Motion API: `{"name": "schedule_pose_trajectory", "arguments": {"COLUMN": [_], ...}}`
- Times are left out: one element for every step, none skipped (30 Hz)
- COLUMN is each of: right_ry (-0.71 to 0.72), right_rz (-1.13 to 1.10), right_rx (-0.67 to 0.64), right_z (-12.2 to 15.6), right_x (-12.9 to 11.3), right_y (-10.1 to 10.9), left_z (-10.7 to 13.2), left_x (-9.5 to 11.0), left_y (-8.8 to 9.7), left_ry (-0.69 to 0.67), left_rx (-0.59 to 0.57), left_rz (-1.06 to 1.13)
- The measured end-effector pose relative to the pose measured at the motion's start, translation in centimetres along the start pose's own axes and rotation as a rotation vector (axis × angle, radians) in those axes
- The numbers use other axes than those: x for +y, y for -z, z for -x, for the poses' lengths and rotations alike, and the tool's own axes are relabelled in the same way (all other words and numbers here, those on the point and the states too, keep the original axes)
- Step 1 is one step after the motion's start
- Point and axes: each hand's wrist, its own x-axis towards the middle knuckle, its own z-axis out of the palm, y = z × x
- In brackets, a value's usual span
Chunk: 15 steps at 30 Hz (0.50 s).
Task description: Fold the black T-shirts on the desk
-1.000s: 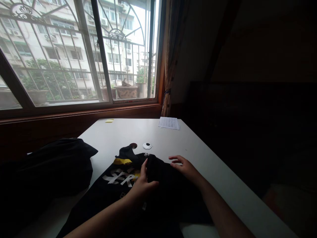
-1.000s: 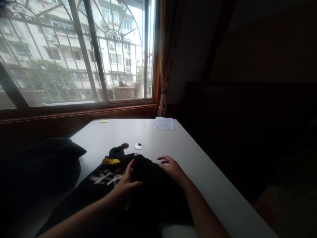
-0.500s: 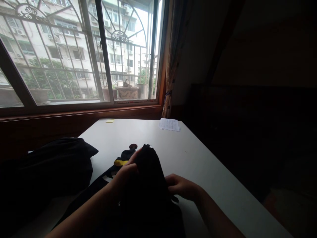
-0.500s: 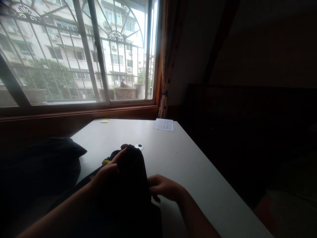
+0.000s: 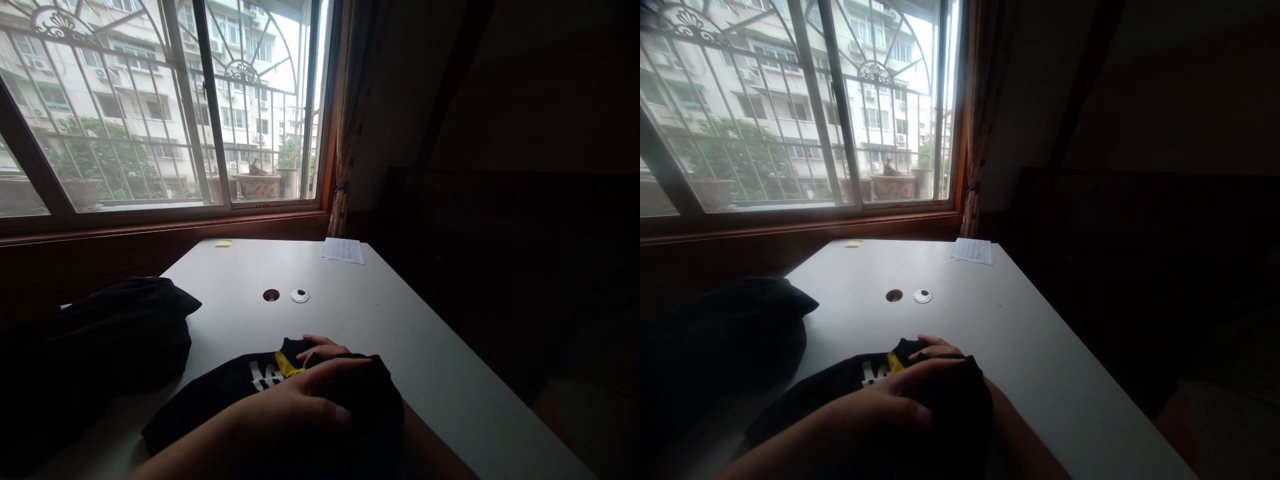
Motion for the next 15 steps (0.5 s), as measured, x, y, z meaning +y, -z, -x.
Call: {"name": "schedule_pose_trajectory", "arguments": {"right_ry": [-0.045,-0.099,-0.152,-0.191,-0.220,-0.242,-0.257,-0.268,-0.281,-0.294,-0.305,-0.311,-0.310,-0.302,-0.288], "right_rz": [-0.038,-0.052,-0.048,-0.036,-0.021,-0.003,0.014,0.032,0.057,0.093,0.137,0.185,0.234,0.283,0.330], "right_rx": [0.022,0.086,0.182,0.303,0.442,0.587,0.732,0.868,0.985,1.072,1.118,1.113,1.058,0.960,0.836], "right_z": [0.1,0.3,0.6,0.9,1.2,1.6,2.0,2.4,2.8,3.1,3.5,3.8,4.0,4.1,4.2], "right_x": [-0.5,-0.9,-1.1,-1.2,-1.1,-0.8,-0.5,-0.1,0.3,0.7,1.0,1.3,1.5,1.7,1.9], "right_y": [0.3,0.7,1.2,1.8,2.4,3.1,3.8,4.5,5.3,6.0,6.7,7.3,7.8,8.2,8.5], "left_z": [0.2,0.5,1.0,1.6,2.4,3.3,4.3,5.3,6.3,7.3,8.2,9.2,10.1,11.1,12.0], "left_x": [-0.2,-0.4,-0.6,-0.7,-0.8,-0.7,-0.6,-0.3,0.0,0.4,0.8,1.1,1.4,1.5,1.4], "left_y": [0.1,0.3,0.5,0.8,1.2,1.6,2.2,2.8,3.5,4.4,5.3,6.3,7.4,8.5,9.6], "left_ry": [-0.024,-0.052,-0.079,-0.105,-0.124,-0.138,-0.138,-0.135,-0.137,-0.148,-0.183,-0.225,-0.281,-0.323,-0.351], "left_rx": [-0.018,-0.024,-0.009,0.027,0.081,0.145,0.206,0.270,0.341,0.427,0.537,0.655,0.797,0.949,1.086], "left_rz": [0.004,0.003,-0.017,-0.066,-0.117,-0.162,-0.194,-0.216,-0.252,-0.308,-0.396,-0.523,-0.686,-0.857,-1.021]}}
